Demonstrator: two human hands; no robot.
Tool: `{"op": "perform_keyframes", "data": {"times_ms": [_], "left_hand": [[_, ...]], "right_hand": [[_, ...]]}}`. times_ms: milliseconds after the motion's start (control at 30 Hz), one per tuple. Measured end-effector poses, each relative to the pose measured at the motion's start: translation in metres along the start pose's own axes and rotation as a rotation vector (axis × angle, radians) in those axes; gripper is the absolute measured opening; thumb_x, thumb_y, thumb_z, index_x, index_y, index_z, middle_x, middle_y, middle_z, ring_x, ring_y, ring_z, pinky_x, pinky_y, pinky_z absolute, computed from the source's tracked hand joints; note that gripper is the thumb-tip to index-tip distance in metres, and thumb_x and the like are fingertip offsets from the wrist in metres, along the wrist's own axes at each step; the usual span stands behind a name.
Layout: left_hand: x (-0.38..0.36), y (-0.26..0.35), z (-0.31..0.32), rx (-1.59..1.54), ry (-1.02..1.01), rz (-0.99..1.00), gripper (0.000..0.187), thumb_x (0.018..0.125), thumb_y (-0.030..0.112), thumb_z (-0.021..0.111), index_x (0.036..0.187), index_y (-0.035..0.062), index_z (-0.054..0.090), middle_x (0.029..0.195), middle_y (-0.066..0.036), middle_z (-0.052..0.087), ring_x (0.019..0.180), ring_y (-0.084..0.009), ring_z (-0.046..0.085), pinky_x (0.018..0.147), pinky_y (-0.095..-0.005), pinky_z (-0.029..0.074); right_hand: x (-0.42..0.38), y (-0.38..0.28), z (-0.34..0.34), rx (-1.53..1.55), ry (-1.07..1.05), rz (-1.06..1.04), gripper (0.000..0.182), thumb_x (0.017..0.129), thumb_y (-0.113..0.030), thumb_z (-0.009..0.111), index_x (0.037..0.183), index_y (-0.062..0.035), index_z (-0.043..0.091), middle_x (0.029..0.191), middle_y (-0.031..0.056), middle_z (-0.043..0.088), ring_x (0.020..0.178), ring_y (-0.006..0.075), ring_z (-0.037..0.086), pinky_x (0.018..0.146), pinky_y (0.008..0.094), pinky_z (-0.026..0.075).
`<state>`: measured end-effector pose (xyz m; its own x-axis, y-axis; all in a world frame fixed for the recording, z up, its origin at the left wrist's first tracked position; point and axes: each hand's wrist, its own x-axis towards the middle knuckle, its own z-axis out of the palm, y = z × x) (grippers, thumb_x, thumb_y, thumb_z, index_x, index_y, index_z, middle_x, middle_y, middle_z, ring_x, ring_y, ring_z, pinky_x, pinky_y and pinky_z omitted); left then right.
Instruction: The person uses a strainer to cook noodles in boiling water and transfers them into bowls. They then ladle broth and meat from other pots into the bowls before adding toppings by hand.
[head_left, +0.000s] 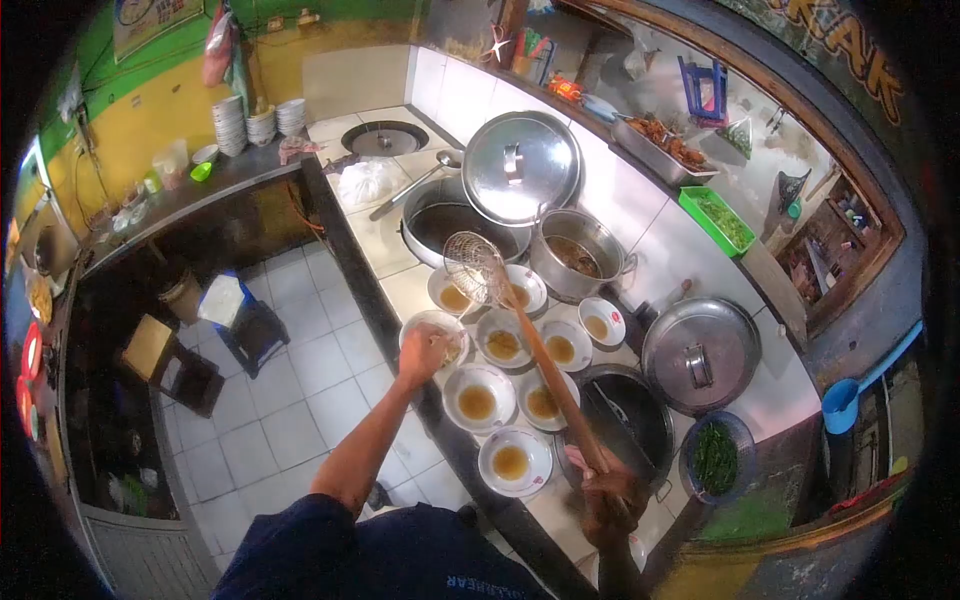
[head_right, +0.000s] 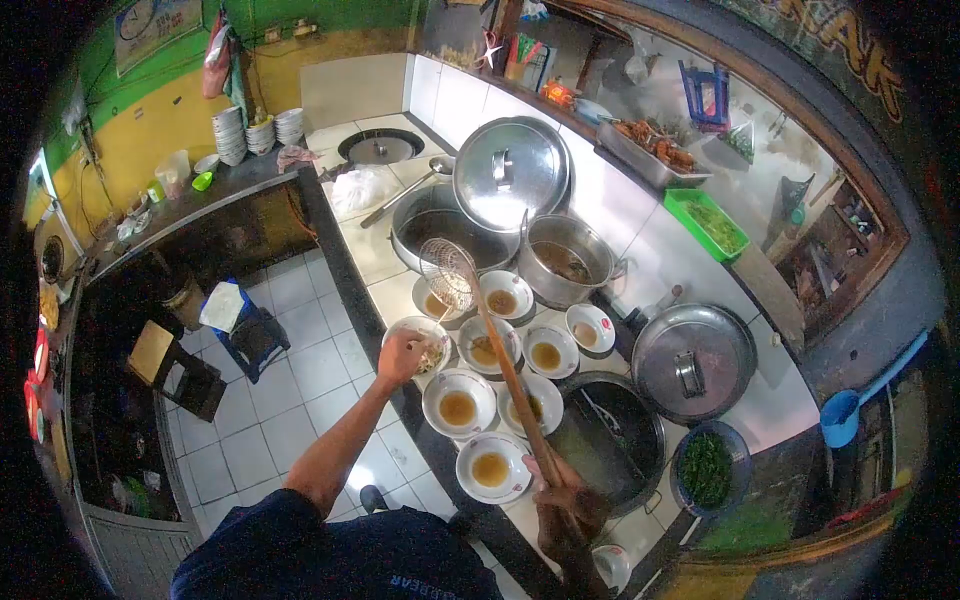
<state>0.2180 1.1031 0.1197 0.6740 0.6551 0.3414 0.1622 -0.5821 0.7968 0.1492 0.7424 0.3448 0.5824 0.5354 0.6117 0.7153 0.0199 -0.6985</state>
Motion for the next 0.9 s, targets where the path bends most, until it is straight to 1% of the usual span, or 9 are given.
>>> {"op": "perform_keyframes", "data": {"times_ms": [167,367,467,567,633,700,767,800,900], "left_hand": [[-0.004,0.003,-0.01,-0.002,-0.021,-0.126,0.027,0.077,0.029,0.069,0.085,0.0035,0.071,0.088,-0.015,0.067,0.087,-0.0303,0.063,0.078,-0.0383,0.048],[-0.007,-0.021,-0.011,0.125,0.008,0.058,0.021,0.073,0.025,0.069,0.079,0.0056,0.071,0.091,-0.013,0.067,0.086,-0.0317,0.06,0.082,-0.0382,0.046],[-0.009,-0.019,-0.017,0.283,-0.008,0.058,0.022,0.072,0.024,0.069,0.085,0.0066,0.071,0.096,-0.013,0.066,0.089,-0.0328,0.058,0.083,-0.0383,0.046],[-0.009,0.007,-0.035,0.406,0.005,0.069,0.026,0.071,0.022,0.07,0.093,0.0077,0.07,0.101,-0.013,0.065,0.092,-0.0334,0.057,0.086,-0.0395,0.046],[-0.001,0.012,-0.04,0.372,0.05,0.137,0.027,0.072,0.021,0.069,0.095,0.0081,0.069,0.101,-0.014,0.064,0.095,-0.033,0.057,0.087,-0.0398,0.045],[0.001,0.014,-0.046,0.291,0.057,0.175,0.026,0.073,0.02,0.068,0.096,0.0081,0.069,0.103,-0.014,0.064,0.098,-0.0326,0.057,0.089,-0.0404,0.045],[0.001,0.013,-0.056,0.162,0.03,0.188,0.024,0.074,0.019,0.067,0.095,0.0075,0.069,0.105,-0.015,0.063,0.102,-0.0322,0.056,0.09,-0.0415,0.044],[-0.005,0.014,-0.059,0.216,0.085,0.204,0.022,0.078,0.019,0.065,0.095,0.0056,0.068,0.096,-0.015,0.065,0.093,-0.0288,0.06,0.083,-0.0391,0.047],[-0.042,0.017,-0.072,0.063,-0.014,-0.14,0.022,0.085,0.023,0.062,0.093,0.0038,0.067,0.081,-0.013,0.066,0.076,-0.0243,0.063,0.07,-0.0344,0.049]], "right_hand": [[0.0,0.0,-0.003,0.003,0.016,0.006,0.003,0.088,-0.002,0.052,0.09,0.0005,0.052,0.102,0.0305,0.06,0.086,0.0314,0.066,0.076,0.0404,0.054],[0.005,0.003,-0.01,0.035,0.055,0.018,0.005,0.088,-0.002,0.052,0.09,0.0017,0.051,0.097,0.0308,0.061,0.081,0.0319,0.066,0.074,0.0394,0.054],[0.01,0.007,-0.016,0.076,0.092,0.044,0.006,0.088,-0.003,0.052,0.09,0.0024,0.05,0.095,0.0309,0.061,0.079,0.0321,0.066,0.073,0.0389,0.055],[0.015,0.006,-0.031,0.116,0.164,0.103,0.007,0.088,-0.003,0.051,0.09,0.003,0.049,0.093,0.031,0.061,0.077,0.0323,0.066,0.072,0.0384,0.055],[0.017,0.002,-0.047,0.138,0.235,0.147,0.007,0.088,-0.003,0.051,0.091,0.0034,0.049,0.091,0.0311,0.061,0.075,0.0325,0.066,0.071,0.038,0.055],[0.018,-0.008,-0.066,0.076,0.319,0.112,0.008,0.088,-0.003,0.051,0.091,0.0038,0.048,0.09,0.0312,0.061,0.074,0.0327,0.066,0.07,0.0377,0.055],[0.012,-0.024,-0.087,-0.153,0.417,-0.045,0.011,0.09,-0.007,0.05,0.093,0.0036,0.047,0.09,0.0321,0.06,0.074,0.0342,0.066,0.073,0.0381,0.055],[0.002,-0.029,-0.107,-0.246,0.497,0.03,0.012,0.091,-0.009,0.049,0.094,0.0031,0.046,0.091,0.0326,0.06,0.075,0.0353,0.066,0.074,0.0385,0.055],[-0.004,-0.046,-0.144,-0.177,0.51,0.035,0.011,0.093,-0.009,0.05,0.095,0.0008,0.049,0.094,0.0283,0.062,0.082,0.0332,0.066,0.074,0.0386,0.055]]}}
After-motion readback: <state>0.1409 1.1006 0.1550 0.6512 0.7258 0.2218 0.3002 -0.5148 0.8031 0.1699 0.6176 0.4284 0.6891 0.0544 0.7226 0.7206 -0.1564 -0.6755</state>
